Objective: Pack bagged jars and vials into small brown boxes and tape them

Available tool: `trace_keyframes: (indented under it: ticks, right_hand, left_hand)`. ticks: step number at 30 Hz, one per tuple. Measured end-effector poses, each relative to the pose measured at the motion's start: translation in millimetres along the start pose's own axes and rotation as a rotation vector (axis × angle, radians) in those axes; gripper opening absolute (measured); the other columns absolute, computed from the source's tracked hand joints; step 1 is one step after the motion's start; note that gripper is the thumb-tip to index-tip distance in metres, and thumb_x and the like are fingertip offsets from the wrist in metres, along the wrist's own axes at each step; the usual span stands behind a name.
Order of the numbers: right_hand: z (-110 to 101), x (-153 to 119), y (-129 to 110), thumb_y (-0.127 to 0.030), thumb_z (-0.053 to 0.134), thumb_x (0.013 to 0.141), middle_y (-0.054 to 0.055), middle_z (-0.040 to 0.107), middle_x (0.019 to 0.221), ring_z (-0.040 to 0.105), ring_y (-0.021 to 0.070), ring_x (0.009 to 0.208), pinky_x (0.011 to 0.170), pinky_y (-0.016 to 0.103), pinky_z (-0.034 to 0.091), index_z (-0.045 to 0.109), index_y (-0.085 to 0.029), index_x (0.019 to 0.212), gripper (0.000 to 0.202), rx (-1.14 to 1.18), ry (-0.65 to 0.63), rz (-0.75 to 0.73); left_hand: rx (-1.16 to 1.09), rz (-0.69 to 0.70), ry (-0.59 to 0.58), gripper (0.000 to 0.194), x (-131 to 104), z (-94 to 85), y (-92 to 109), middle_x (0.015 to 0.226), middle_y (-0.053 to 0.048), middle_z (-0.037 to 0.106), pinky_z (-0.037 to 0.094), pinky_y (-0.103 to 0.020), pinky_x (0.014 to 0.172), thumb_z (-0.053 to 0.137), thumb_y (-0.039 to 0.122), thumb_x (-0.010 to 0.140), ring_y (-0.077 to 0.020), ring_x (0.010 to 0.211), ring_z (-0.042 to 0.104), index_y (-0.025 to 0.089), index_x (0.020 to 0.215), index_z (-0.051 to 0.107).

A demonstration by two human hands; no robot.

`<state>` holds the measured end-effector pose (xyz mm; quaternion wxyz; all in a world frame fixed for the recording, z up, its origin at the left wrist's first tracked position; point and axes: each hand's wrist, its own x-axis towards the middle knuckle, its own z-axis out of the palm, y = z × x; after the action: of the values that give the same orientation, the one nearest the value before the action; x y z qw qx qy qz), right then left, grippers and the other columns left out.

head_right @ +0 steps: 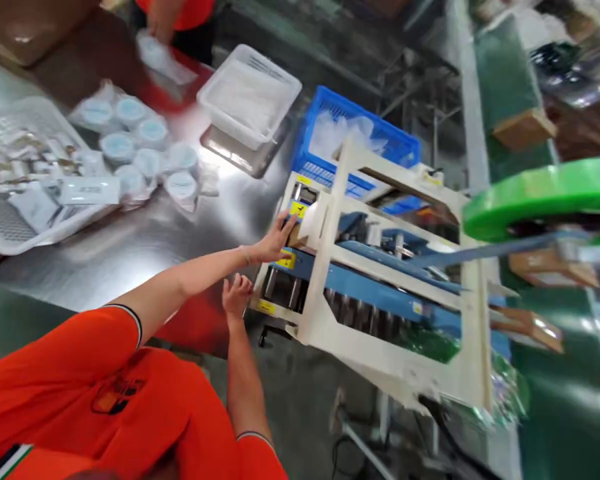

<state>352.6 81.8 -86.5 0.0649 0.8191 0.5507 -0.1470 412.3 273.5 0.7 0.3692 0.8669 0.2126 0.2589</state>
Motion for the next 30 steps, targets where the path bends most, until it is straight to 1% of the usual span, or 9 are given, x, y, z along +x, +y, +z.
trace_keyframes:
  ticks: [4,7,10,13,16,19,22,26,30]
  right_hand:
    - [-11,0,-7,-0.049,0.045,0.117,0.035,0.077,0.161,0.076,0.0636,0.151,0.109,0.092,0.066,0.067,-0.037,0.185,0.072,0.004,0.115,0.017]
    - [-37,4,-63,-0.050,0.049,0.114,0.030,0.082,0.153,0.080,0.0587,0.149,0.111,0.088,0.068,0.069,-0.051,0.181,0.070,-0.025,0.082,-0.186]
    - [-68,-2,-188,-0.036,0.048,0.115,0.020,0.087,0.151,0.082,0.0495,0.148,0.120,0.078,0.071,0.077,-0.047,0.175,0.068,-0.038,-0.024,-0.667]
    - [-92,-18,-355,-0.021,0.044,0.120,0.014,0.083,0.161,0.079,0.0363,0.153,0.128,0.055,0.071,0.076,-0.032,0.176,0.066,-0.006,-0.021,-0.998]
    - [-110,-33,-502,-0.015,0.051,0.121,0.018,0.076,0.169,0.071,0.0312,0.156,0.131,0.044,0.064,0.076,-0.021,0.171,0.056,0.020,0.000,-1.024]
    - [-117,-44,-585,-0.013,0.064,0.116,0.028,0.072,0.169,0.066,0.0379,0.158,0.129,0.050,0.061,0.081,-0.008,0.156,0.043,0.024,0.001,-0.897]
    - [-110,-52,-613,-0.013,0.069,0.113,0.036,0.070,0.166,0.065,0.0429,0.157,0.128,0.054,0.058,0.084,0.000,0.146,0.038,0.049,0.015,-0.769]
    - [-102,-62,-621,-0.025,0.081,0.110,0.040,0.074,0.156,0.071,0.0435,0.142,0.114,0.055,0.064,0.079,0.002,0.148,0.047,0.158,0.034,-0.570]
    - [-119,-56,-597,-0.023,0.084,0.104,0.016,0.086,0.109,0.077,0.0285,0.096,0.082,0.037,0.064,0.082,-0.013,0.127,0.026,0.352,0.046,-0.637]
  left_hand:
    - [0.062,-0.204,0.254,0.059,-178,-108.3,-15,0.181,-0.021,0.065,0.051,-0.057,0.150,0.074,0.030,0.111,-0.0347,0.180,0.057,0.032,0.169,0.069]
    - [0.159,-0.525,0.793,0.045,-339,-223.5,-29,0.149,-0.020,0.078,0.054,-0.075,0.142,0.082,0.047,0.103,-0.0449,0.156,0.074,0.030,0.144,0.078]
    - [0.275,-0.745,1.174,0.064,-483,-329.3,-39,0.156,-0.029,0.064,0.024,-0.100,0.144,0.070,0.068,0.107,-0.0648,0.173,0.044,0.024,0.153,0.072]
    - [0.321,-1.095,1.463,0.069,-583,-400.7,-46,0.154,-0.023,0.061,0.016,-0.103,0.141,0.071,0.083,0.104,-0.0691,0.176,0.030,0.031,0.150,0.070]
    - [0.228,-1.345,1.444,0.058,-630,-433.9,-56,0.152,-0.020,0.062,0.024,-0.099,0.139,0.072,0.077,0.108,-0.0636,0.171,0.039,0.025,0.135,0.069]
    - [0.116,-1.458,1.302,0.042,-642,-441.6,-68,0.142,-0.023,0.066,0.043,-0.083,0.137,0.076,0.059,0.113,-0.0517,0.160,0.053,0.018,0.117,0.068]
    - [0.067,-1.451,1.213,0.030,-644,-441.2,-74,0.135,-0.024,0.070,0.052,-0.065,0.133,0.081,0.041,0.112,-0.0441,0.151,0.058,0.016,0.105,0.068]
    - [0.109,-1.441,1.197,0.017,-652,-439.5,-65,0.149,-0.027,0.067,0.053,-0.067,0.129,0.079,0.028,0.110,-0.0486,0.153,0.058,0.014,0.110,0.070]
    - [0.216,-1.377,1.201,0.033,-658,-410.6,-38,0.153,-0.026,0.065,0.055,-0.073,0.132,0.086,0.025,0.099,-0.0514,0.158,0.059,0.014,0.126,0.071]
